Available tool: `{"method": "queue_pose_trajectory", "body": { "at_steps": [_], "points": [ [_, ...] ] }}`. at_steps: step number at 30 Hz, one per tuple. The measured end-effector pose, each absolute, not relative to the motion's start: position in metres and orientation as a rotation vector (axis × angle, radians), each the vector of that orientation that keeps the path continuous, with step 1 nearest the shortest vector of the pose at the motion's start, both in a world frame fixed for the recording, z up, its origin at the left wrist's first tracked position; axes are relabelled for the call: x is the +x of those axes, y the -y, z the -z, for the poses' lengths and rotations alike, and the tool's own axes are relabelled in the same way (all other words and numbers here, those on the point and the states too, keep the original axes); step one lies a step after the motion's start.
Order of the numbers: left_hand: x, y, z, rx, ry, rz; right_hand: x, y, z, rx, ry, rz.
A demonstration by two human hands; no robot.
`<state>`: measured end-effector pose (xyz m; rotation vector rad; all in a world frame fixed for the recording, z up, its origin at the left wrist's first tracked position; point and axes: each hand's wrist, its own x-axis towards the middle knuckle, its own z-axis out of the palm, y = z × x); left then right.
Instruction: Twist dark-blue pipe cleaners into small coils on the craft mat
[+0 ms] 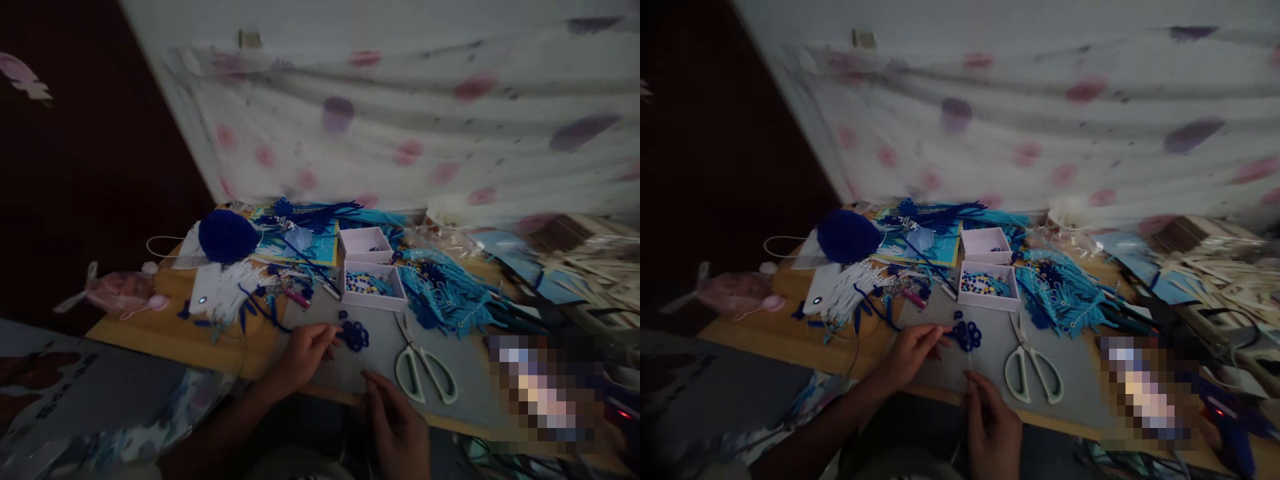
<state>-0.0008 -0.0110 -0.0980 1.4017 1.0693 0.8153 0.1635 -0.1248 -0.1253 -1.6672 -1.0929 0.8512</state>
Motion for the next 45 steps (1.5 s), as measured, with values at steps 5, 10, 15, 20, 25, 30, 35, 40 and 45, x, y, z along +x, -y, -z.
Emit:
{"method": "queue_pose_trajectory", "body": {
  "at_steps": [5, 10, 15, 20, 25, 30, 35, 40, 45],
  "points": [
    [-0.048, -0.004, 0.104, 2.138, -1.500, -0.933, 0.198, 0.125, 0.127, -2.033, 1.200, -0.440],
    [-0.082, -0.030, 0.100, 2.329, -1.998, -0.684, 0.202, 0.107, 0.124, -2.348, 1.410, -0.275],
    [-0.090, -0.043, 0.106, 2.376, -2.031, -0.448, 0.196, 0.093, 0.107, -2.470, 1.448, -0.318],
    [-0.102, -0.056, 0.108, 2.369, -2.070, -0.514, 0.193, 0.092, 0.097, -2.501, 1.481, -0.318],
    [-0.113, -0.060, 0.098, 2.335, -2.152, -0.648, 0.209, 0.097, 0.094, -2.390, 1.461, -0.342],
    [-0.115, -0.058, 0.090, 2.199, -2.266, -0.481, 0.259, 0.077, 0.076, -2.314, 1.396, -0.226],
    [-0.109, -0.051, 0.094, 2.220, -2.145, -0.296, 0.294, 0.043, 0.065, -2.425, 1.432, 0.013],
    [-0.116, -0.048, 0.094, 2.178, -2.207, -0.235, 0.301, 0.021, 0.074, -2.583, 1.435, -0.005],
    [-0.126, -0.055, 0.107, 2.215, -2.244, -0.188, 0.299, 0.019, 0.075, -2.500, 1.514, -0.075]
  ]
}}
